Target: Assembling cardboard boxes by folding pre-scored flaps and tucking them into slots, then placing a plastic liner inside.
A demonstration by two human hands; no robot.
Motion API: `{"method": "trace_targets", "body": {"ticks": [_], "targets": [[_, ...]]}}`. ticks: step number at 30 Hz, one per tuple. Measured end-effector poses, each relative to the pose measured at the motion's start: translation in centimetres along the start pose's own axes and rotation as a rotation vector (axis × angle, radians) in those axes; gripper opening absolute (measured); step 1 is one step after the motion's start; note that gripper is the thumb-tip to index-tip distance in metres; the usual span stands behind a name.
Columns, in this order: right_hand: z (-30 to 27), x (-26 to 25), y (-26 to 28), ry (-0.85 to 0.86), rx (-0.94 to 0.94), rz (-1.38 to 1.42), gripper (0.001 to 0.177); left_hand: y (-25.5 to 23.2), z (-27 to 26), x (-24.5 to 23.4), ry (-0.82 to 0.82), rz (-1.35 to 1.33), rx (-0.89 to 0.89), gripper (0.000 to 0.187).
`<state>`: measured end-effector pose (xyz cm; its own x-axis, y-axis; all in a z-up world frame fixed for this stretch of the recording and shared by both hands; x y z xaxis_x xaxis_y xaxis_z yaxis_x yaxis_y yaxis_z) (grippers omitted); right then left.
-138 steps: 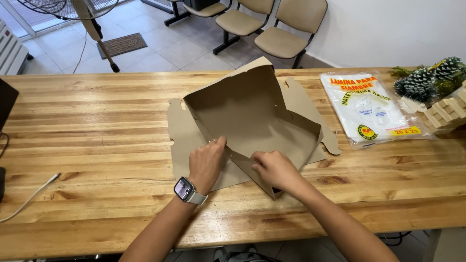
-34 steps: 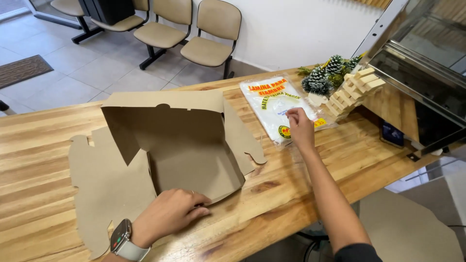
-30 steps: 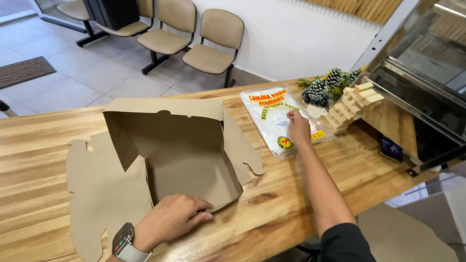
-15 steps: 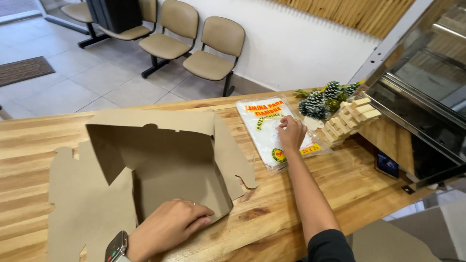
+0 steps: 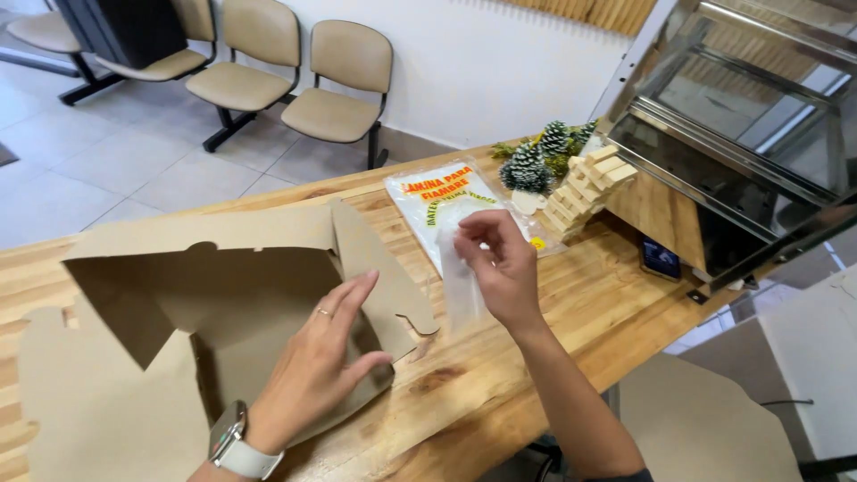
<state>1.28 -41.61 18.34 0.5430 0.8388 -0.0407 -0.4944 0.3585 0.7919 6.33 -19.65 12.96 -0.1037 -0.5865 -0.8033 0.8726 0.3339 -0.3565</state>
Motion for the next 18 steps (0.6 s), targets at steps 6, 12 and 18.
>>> {"method": "trace_targets", "body": {"ticks": [6,12,18], "targets": [[-2.3,5.3,-0.1,0.037,0.212,0.501,0.017,-2.5,-1.6,-1.7,-0.069,-0.195,0.031,0.138],[-3.3,8.5,-7.6,0.121,0.402,0.606,0.024,-6.6,-5.2,-6.2,-0.473,0.429,0.329,0.022],[-4.2,10.8,-12.6,0.508,0.622,0.247,0.031,4.5,-6.7,-7.8,-0.566,-0.129,-0.415,0.01]]}}
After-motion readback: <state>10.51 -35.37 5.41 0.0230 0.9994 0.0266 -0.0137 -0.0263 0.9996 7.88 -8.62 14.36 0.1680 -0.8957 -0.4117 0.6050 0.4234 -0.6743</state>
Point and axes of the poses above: each hand's wrist, its own z-axis towards the middle knuckle, its own x-axis out of the palm, y = z × x, the point moved 9 cm from there along z, towards the middle knuckle, and after that the axes turned 12 degrees about z, right-handed, at the moved point
